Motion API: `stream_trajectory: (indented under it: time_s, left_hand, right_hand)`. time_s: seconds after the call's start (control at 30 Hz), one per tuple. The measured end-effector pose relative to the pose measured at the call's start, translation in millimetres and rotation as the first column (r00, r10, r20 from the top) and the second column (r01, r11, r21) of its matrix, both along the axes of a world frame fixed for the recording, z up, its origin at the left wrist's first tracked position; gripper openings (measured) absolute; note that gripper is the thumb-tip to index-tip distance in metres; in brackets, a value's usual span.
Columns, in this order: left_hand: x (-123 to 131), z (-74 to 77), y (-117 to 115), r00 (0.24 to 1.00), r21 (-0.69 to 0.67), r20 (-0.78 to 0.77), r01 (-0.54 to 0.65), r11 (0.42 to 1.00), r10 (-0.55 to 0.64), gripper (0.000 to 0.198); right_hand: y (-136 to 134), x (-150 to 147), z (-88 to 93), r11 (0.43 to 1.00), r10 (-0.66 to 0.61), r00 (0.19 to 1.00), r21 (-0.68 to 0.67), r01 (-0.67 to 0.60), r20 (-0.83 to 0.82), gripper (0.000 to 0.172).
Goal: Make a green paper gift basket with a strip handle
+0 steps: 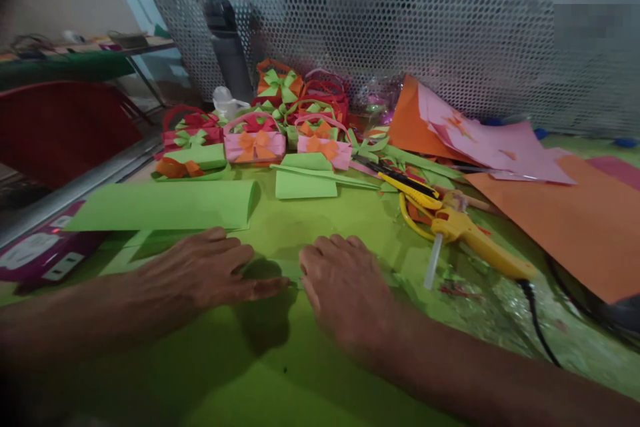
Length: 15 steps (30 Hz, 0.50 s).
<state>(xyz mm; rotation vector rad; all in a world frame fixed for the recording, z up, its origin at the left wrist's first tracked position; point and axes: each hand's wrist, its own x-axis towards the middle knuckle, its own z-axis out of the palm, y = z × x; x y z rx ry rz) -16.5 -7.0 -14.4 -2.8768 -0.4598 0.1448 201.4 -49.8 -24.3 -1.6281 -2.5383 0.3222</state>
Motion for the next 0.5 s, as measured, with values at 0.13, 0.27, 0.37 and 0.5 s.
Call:
stream_trajectory:
  time_s: [0.13,0.27,0.37,0.5]
  left_hand:
    - [3.1,2.2,-1.4,0.999,-0.046,-0.019,0.027,0.999,-0.027,0.059]
    - [-2.4,2.7,-1.0,1.000,-0.074,-0.012,-0.009,0.997,0.008,0.054]
    - [-14.3,4.7,-0.8,0.999,-0.086,-0.018,-0.038,0.996,0.037,0.052]
    - [-35.5,8.5,-0.2,0.996,-0.067,0.003,-0.091,0.994,0.092,0.055]
  right_hand:
    - [-1.5,0.5,-0.1,1.000,-0.005,1.000,-0.002,0.005,0.005,0.007]
    - [-1.1,1.1,-1.1,1.000,-0.001,1.000,-0.002,0.001,0.007,0.008]
    - [-0.6,1.5,-1.7,1.000,-0.004,1.000,-0.011,0.004,0.000,0.009]
    - [-0.3,1.9,-3.2,1.000,-0.016,1.000,-0.012,0.016,-0.016,0.009]
